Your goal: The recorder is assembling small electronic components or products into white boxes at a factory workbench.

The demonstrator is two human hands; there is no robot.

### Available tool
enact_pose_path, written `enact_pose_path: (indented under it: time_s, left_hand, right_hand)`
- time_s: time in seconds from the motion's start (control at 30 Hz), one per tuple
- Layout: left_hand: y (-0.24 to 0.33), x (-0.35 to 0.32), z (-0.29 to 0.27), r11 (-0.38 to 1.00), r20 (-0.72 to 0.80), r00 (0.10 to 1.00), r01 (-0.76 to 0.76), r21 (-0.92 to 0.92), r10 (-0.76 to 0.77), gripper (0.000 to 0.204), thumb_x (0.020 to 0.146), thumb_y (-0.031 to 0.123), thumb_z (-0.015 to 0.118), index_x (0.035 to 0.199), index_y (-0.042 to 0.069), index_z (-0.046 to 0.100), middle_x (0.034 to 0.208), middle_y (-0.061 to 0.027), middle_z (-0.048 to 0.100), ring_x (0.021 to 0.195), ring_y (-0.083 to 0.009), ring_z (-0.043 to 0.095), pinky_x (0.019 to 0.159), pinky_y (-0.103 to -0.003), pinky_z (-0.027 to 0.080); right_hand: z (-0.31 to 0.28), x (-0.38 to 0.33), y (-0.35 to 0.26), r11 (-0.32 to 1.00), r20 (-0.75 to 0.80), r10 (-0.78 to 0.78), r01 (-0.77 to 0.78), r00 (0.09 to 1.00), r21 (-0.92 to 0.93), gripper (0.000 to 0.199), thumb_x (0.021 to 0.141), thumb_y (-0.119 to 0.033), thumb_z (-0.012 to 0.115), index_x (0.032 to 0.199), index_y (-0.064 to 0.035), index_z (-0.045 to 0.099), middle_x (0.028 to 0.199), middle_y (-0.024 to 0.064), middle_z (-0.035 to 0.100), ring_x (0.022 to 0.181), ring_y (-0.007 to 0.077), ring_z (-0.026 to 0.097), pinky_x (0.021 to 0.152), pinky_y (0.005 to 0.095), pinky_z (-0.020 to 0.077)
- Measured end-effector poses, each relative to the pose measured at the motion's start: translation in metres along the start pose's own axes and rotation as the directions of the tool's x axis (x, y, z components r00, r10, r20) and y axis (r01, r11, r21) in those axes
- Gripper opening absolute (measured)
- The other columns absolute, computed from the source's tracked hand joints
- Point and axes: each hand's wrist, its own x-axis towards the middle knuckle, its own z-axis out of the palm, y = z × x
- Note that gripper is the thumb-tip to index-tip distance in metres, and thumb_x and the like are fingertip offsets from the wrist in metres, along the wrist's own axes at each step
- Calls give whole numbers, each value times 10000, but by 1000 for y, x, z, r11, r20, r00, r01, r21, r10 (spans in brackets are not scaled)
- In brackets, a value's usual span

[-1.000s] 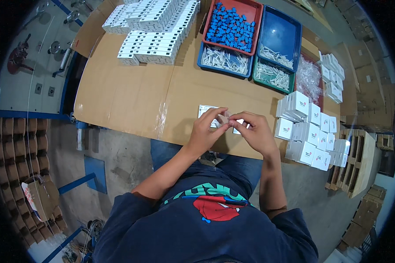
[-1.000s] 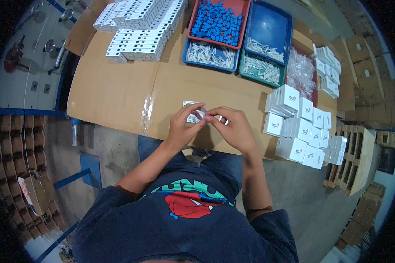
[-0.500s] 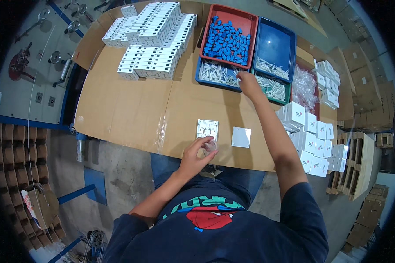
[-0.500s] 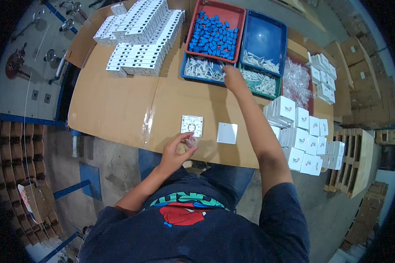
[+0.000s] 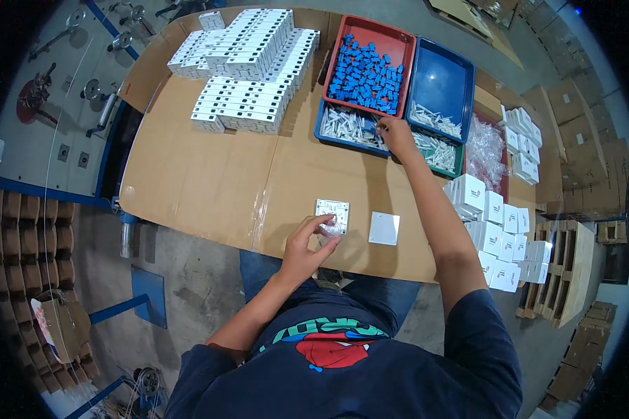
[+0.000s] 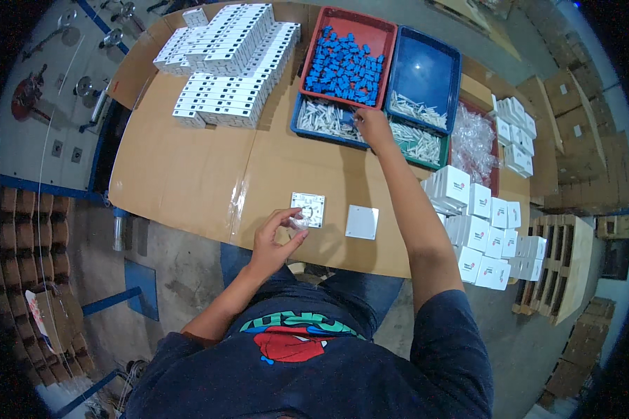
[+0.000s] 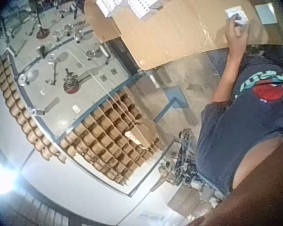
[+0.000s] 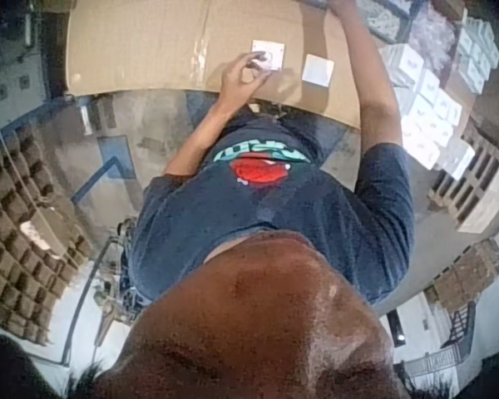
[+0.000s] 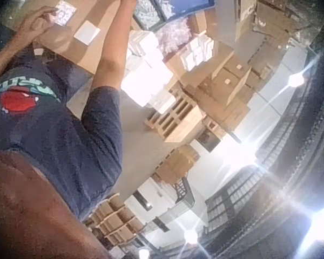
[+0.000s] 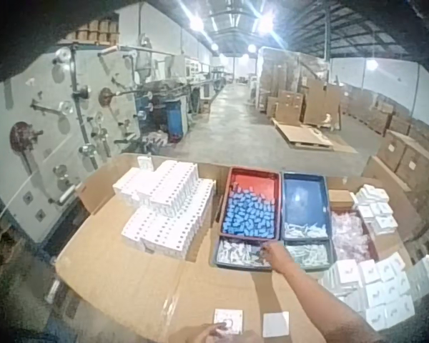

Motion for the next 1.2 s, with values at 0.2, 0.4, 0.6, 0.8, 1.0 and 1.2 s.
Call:
enact_pose_path:
  time_s: [0.2, 0.4, 0.6, 0.8, 1.0, 1.2]
  left_hand:
    - [1, 4, 4, 1000, -21, 1000, -23, -17, 23, 457, 836, 57, 798, 1265, 19, 646, 1117, -127, 689, 927, -206, 689, 830, -321, 546]
    - [8, 11, 5, 999, -45, 998, -54, -8, 54, 464, 828, 61, 804, 1261, 19, 641, 1114, -118, 692, 930, -203, 691, 841, -323, 549]
    - [11, 18, 3, 998, -114, 992, -56, -30, 52, 457, 822, 76, 813, 1246, 25, 650, 1096, -110, 688, 932, -202, 696, 833, -320, 546]
    - [11, 26, 13, 998, -79, 995, -56, -37, 53, 470, 812, 79, 824, 1247, 16, 656, 1113, -113, 683, 958, -202, 686, 852, -326, 541]
    - [14, 26, 29, 994, -29, 994, -103, -43, 102, 488, 810, 85, 822, 1266, 31, 656, 1156, -121, 677, 979, -220, 678, 865, -335, 543]
    - [15, 22, 30, 993, -9, 994, -110, -48, 109, 489, 822, 101, 806, 1282, 49, 651, 1188, -140, 676, 1033, -269, 689, 876, -351, 551]
  right_hand:
    - [-10, -4, 0, 992, -154, 51, -33, 987, 120, 179, 847, -127, 774, 1011, -54, 780, 874, 164, 750, 790, 265, 728, 720, 364, 552]
    - [-9, -14, 6, 922, -109, 245, -197, 963, 332, 168, 935, -110, 717, 1060, -3, 749, 912, 83, 763, 795, 135, 702, 700, 304, 552]
    - [-43, -70, -83, 598, 108, 268, -254, 957, 760, 163, 938, -42, 703, 1072, 44, 670, 911, 72, 733, 767, 102, 655, 693, 247, 537]
    - [-84, -160, -176, 561, 261, 239, -353, 935, 749, 158, 921, -44, 744, 1050, 21, 680, 855, 39, 714, 734, 70, 622, 670, 225, 514]
    - [-95, -190, -197, 745, 170, 242, -295, 955, 598, 96, 899, -40, 760, 965, -1, 703, 964, 47, 702, 801, 79, 630, 668, 225, 475]
    - [-90, -202, -194, 793, 103, 47, -100, 994, 601, 120, 967, -88, 689, 1010, 12, 738, 1050, 88, 663, 839, 136, 650, 662, 257, 476]
